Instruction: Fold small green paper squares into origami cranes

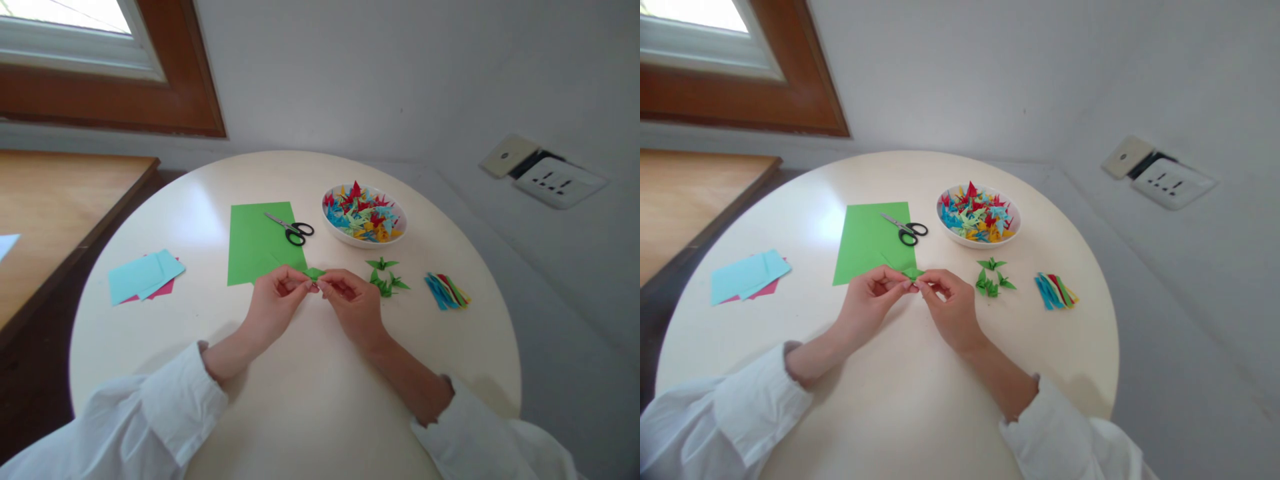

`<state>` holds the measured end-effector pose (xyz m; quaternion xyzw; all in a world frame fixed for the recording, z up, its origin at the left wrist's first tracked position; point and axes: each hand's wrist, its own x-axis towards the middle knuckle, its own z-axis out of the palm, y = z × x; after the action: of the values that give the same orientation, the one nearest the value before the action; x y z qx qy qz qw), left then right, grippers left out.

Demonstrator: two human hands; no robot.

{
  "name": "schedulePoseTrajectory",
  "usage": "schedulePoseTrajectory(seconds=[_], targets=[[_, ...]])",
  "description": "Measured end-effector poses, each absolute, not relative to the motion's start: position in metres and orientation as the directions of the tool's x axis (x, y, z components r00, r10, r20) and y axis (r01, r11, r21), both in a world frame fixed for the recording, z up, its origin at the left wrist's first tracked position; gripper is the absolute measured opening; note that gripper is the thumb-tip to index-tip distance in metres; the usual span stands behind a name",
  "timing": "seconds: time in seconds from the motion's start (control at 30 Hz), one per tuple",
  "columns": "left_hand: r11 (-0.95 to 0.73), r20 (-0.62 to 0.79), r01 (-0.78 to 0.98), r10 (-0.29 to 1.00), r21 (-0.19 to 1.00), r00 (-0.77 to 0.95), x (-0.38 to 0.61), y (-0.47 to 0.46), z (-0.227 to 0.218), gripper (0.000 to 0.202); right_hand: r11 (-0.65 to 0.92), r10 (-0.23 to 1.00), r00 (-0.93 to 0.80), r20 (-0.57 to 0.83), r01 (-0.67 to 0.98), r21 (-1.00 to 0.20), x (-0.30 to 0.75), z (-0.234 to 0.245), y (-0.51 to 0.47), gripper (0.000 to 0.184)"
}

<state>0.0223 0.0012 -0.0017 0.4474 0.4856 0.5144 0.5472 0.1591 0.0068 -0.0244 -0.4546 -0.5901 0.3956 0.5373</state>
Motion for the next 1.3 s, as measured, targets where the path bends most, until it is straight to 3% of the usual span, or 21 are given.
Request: schedulePoseTrajectory(seconds=[0.73, 0.93, 1.3], targets=[[0.048, -0.051, -0.123, 0.998, 0.991, -0.024, 0.0229, 0.0025, -0.0017, 0.017, 0.240, 0.970, 0.025, 0.241, 0.051, -0.970, 0.1558, -0.0222, 0.0057, 0.002], [0.083, -0.088, -0.181, 0.996, 0.980, -0.024, 0.0220, 0.0032, -0.0027, 0.028, 0.211, 0.976, 0.039, 0.213, 0.055, -0.976, 0.1571, -0.0229, 0.0067, 0.007], [0.101, -0.085, -0.192, 0.993, 0.976, 0.087, 0.0173, 0.0050, -0.0004, 0.038, 0.148, 0.989, 0.006, 0.148, -0.096, -0.984, 0.1555, -0.0198, 0.0099, 0.024]])
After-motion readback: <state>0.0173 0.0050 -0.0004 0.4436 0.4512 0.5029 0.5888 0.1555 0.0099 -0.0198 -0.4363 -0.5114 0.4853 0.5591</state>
